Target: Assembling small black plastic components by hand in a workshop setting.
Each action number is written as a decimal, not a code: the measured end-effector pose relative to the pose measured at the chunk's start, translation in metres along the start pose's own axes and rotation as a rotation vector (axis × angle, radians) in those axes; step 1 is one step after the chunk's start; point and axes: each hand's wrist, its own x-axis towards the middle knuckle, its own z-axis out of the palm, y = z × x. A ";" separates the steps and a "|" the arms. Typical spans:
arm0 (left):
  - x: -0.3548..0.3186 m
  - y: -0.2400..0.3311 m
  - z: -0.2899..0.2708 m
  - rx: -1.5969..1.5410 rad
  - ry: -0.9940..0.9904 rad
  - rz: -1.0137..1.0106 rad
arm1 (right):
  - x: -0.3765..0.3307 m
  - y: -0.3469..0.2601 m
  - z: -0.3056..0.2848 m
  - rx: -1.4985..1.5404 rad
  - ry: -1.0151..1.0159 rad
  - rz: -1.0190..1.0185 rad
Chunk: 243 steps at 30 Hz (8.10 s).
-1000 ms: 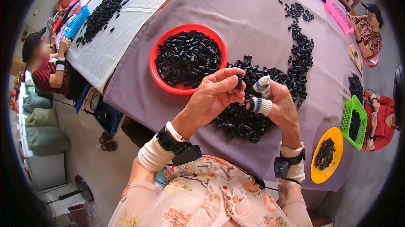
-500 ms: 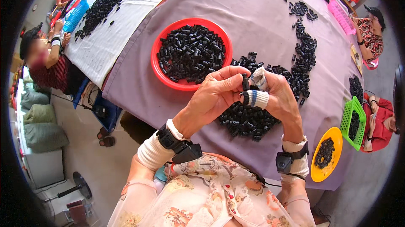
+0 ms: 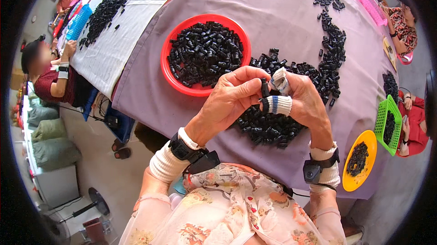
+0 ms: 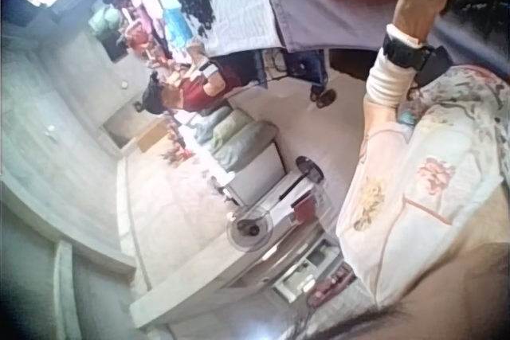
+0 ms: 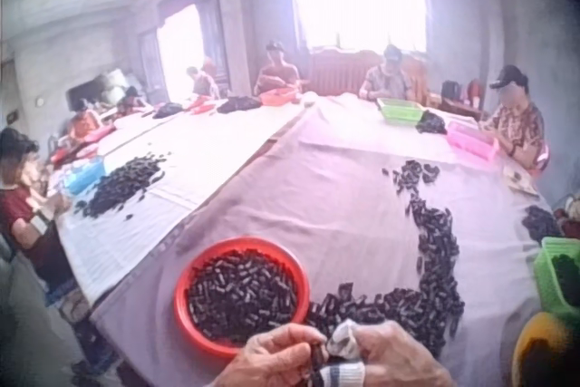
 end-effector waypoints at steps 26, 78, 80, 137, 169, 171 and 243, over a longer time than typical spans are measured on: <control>0.006 -0.009 0.004 0.169 0.050 -0.030 | -0.012 0.027 -0.001 0.120 0.168 -0.042; 0.007 -0.015 0.007 0.228 0.094 -0.095 | -0.015 0.028 -0.011 -0.072 -0.089 -0.010; 0.007 -0.015 0.007 0.228 0.086 -0.097 | -0.016 0.029 -0.009 -0.062 -0.093 -0.002; 0.005 -0.024 0.002 0.179 0.050 -0.120 | -0.018 0.042 -0.007 -0.006 -0.123 -0.022; 0.004 -0.021 0.003 0.199 0.087 -0.117 | -0.023 0.049 -0.001 0.112 -0.086 -0.003; 0.002 -0.021 0.000 0.223 0.065 -0.112 | -0.022 0.048 -0.001 0.112 -0.097 0.008; -0.006 -0.019 0.001 0.199 0.072 -0.037 | -0.019 0.024 0.003 0.015 0.022 -0.011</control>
